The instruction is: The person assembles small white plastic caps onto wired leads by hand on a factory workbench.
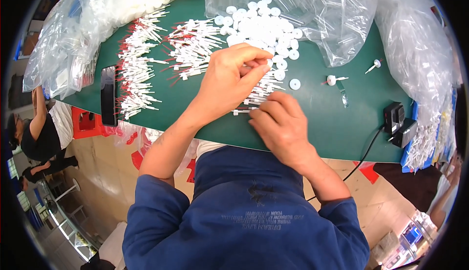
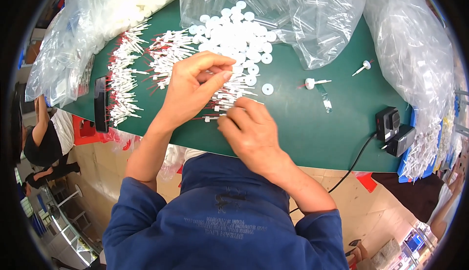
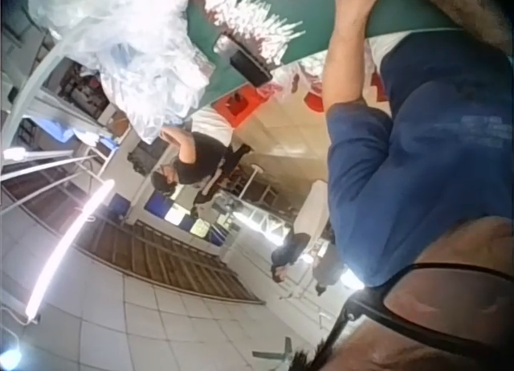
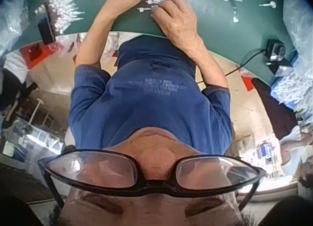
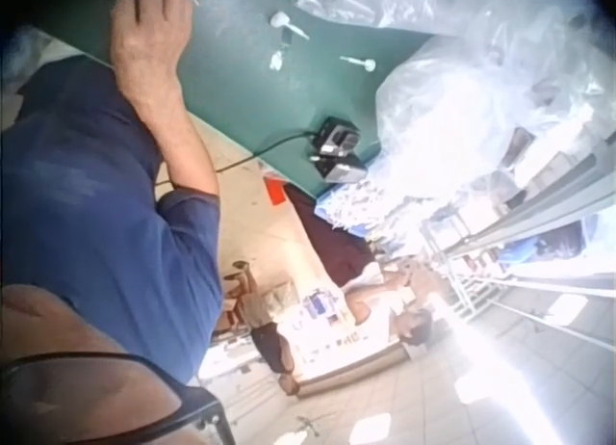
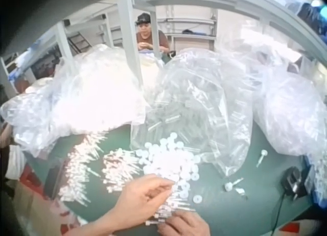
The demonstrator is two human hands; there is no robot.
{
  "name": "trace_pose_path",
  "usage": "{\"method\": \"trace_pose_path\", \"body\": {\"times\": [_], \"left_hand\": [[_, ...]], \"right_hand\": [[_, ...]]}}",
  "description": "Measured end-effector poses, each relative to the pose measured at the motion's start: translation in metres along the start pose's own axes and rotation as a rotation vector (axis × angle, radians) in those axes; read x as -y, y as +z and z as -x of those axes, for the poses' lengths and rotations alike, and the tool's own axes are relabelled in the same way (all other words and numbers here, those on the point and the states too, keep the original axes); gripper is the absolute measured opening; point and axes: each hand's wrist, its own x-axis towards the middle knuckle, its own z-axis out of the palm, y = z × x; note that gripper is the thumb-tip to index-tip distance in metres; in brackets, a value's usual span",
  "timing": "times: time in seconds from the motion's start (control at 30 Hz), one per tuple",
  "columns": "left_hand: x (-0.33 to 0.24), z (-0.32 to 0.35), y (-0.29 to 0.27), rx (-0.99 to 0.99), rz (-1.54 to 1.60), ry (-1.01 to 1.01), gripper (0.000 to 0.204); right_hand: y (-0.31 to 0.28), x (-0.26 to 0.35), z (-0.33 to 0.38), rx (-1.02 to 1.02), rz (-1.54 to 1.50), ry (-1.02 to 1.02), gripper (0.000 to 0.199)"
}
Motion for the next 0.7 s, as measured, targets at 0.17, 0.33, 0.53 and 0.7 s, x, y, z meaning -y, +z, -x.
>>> {"method": "trace_pose_path", "body": {"times": [0.17,0.33,0.53,0.7], "left_hand": [[0.002,-0.016,0.012,0.043,0.041,0.006,0.016],[0.007,-0.025,0.019,0.192,-0.087,0.086,0.015],[0.010,-0.030,0.041,0.370,-0.486,0.358,0.025],[0.012,-0.029,0.048,0.332,-0.582,0.381,0.027]], "right_hand": [[0.025,0.004,-0.005,0.006,0.048,-0.028,0.020],[0.014,0.002,-0.001,-0.032,0.083,-0.071,0.018],[-0.045,-0.011,0.034,-0.042,0.052,0.071,0.019],[-0.067,-0.026,0.049,-0.177,-0.012,0.380,0.019]]}}
